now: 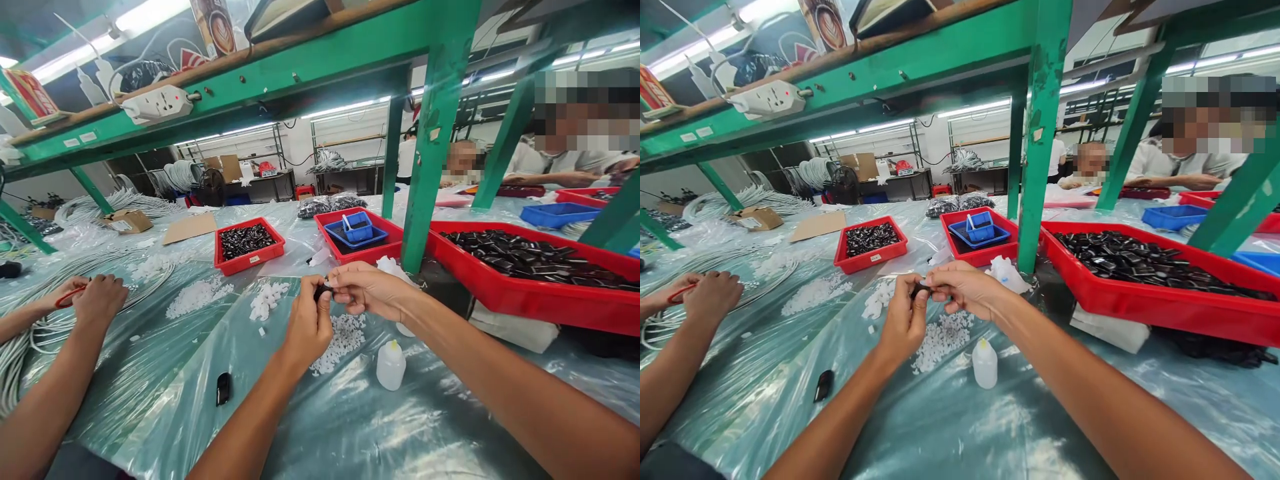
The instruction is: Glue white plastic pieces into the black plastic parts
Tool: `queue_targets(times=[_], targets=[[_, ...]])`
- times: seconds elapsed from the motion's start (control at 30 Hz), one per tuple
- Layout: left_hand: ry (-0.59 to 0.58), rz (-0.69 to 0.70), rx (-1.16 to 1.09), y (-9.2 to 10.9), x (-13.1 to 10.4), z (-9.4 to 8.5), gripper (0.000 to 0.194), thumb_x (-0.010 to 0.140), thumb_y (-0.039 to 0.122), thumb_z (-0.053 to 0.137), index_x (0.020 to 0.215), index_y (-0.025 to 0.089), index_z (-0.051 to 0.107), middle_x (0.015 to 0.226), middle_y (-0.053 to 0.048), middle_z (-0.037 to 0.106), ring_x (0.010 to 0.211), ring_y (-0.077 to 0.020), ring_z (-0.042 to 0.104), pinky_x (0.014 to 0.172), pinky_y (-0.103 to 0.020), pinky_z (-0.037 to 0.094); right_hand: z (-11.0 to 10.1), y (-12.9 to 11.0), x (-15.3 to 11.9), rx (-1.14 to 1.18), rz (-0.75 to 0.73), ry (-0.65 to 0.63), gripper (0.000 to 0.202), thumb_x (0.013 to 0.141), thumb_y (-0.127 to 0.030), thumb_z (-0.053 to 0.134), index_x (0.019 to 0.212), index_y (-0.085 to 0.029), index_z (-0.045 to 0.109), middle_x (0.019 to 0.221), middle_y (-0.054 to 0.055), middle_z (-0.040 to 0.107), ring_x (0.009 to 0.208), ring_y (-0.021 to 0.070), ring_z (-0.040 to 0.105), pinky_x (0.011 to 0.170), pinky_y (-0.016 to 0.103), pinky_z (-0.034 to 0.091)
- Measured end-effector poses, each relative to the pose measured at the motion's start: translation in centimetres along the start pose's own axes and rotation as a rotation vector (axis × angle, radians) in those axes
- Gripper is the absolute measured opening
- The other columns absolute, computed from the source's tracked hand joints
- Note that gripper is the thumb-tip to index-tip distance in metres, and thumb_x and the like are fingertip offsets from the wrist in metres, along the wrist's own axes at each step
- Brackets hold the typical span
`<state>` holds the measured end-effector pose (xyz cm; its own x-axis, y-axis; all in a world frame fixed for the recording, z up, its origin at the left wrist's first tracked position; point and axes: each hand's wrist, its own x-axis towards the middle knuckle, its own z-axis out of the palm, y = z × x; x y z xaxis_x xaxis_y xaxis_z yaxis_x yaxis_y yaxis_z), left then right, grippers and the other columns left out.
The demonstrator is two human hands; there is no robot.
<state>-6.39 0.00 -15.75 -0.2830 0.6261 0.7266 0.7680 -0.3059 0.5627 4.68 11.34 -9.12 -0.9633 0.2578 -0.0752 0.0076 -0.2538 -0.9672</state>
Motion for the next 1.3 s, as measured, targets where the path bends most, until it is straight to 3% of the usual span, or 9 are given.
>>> queue_targets(times=[0.27,0.43,0.6,0.8,0.97,1.1,1.17,1.3], targets=[[0.132,0.112,0.169,0.3,-0.2,-0.2,0.012,0.1,0.017,0.041,0.111,0.022,0.042,0.087,-0.004,0.066,0.07,-0.0176,0.065,0.063,-0.028,0.045,1.9,-0.5,-0.8,0.067,-0.006,0.018,0.046,0.061,-0.029,0.086,0.075,-0.021,0.043,0.063,-0.008,0.042,0.053,0.0056,0.034,0.043,0.018,0.014],[0.13,0.165,0.193,0.6,-0.2,-0.4,0.014,0.099,0.016,0.041,0.111,0.022,0.042,0.083,-0.002,0.065,0.065,-0.0161,0.062,0.06,-0.026,0.043,2.6,-0.9,-1.3,0.006,-0.011,0.048,0.038,0.065,-0.026,0.077,0.076,-0.022,0.04,0.064,-0.008,0.039,0.052,0.0056,0.031,0.044,0.019,0.014],[0.121,0.101,0.105,0.4,-0.6,0.0,0.01,0.1,0.019,0.042,0.109,0.021,0.044,0.084,-0.002,0.064,0.07,-0.0161,0.064,0.064,-0.027,0.046,2.4,-0.8,-1.2,-0.106,-0.018,0.069,0.033,0.068,-0.028,0.068,0.076,-0.023,0.037,0.064,-0.008,0.037,0.05,0.0057,0.03,0.043,0.018,0.017],[0.049,-0.048,0.009,-1.0,-0.2,-0.2,0.012,0.099,0.031,0.046,0.106,0.02,0.047,0.074,0.001,0.059,0.06,-0.0134,0.056,0.057,-0.024,0.043,0.8,-0.5,-0.9,-0.431,-0.154,0.189,0.018,0.081,-0.021,0.063,0.096,-0.021,0.051,0.073,-0.005,0.05,0.057,0.0093,0.045,0.048,0.019,0.034],[-0.062,-0.195,-0.105,-2.3,0.4,-0.8,0.041,0.097,0.044,0.052,0.128,0.021,0.04,0.088,-0.005,0.072,0.069,-0.0181,0.068,0.061,-0.027,0.052,1.1,-0.5,-1.6,-0.808,-0.34,0.237,0.017,0.088,-0.011,0.061,0.101,-0.021,0.058,0.081,-0.003,0.062,0.079,0.0149,0.061,0.07,0.024,0.043],[-0.087,-0.256,-0.153,-2.0,0.2,-0.8,0.056,0.095,0.054,0.052,0.138,0.021,0.037,0.096,-0.01,0.075,0.079,-0.0232,0.073,0.062,-0.03,0.055,1.8,-0.5,-2.3,-1.067,-0.433,0.282,0.02,0.087,-0.009,0.059,0.103,-0.02,0.062,0.094,0.004,0.068,0.101,0.024,0.063,0.087,0.033,0.042],[-0.072,-0.277,-0.166,-1.4,-0.1,-0.7,0.058,0.095,0.056,0.05,0.141,0.022,0.038,0.101,-0.01,0.075,0.082,-0.0237,0.072,0.068,-0.033,0.057,2.0,-0.7,-2.6,-1.143,-0.45,0.28,0.018,0.087,-0.009,0.062,0.101,-0.019,0.064,0.098,0.005,0.07,0.102,0.0245,0.064,0.086,0.032,0.043],[-0.112,-0.231,-0.143,0.0,-0.4,-1.0,0.058,0.095,0.057,0.048,0.143,0.024,0.04,0.1,-0.008,0.073,0.084,-0.0242,0.07,0.077,-0.037,0.056,2.1,-2.1,-4.3,-1.179,-0.46,0.303,0.006,0.087,-0.016,0.07,0.091,-0.02,0.067,0.089,0.0,0.073,0.086,0.0173,0.068,0.075,0.025,0.045]])
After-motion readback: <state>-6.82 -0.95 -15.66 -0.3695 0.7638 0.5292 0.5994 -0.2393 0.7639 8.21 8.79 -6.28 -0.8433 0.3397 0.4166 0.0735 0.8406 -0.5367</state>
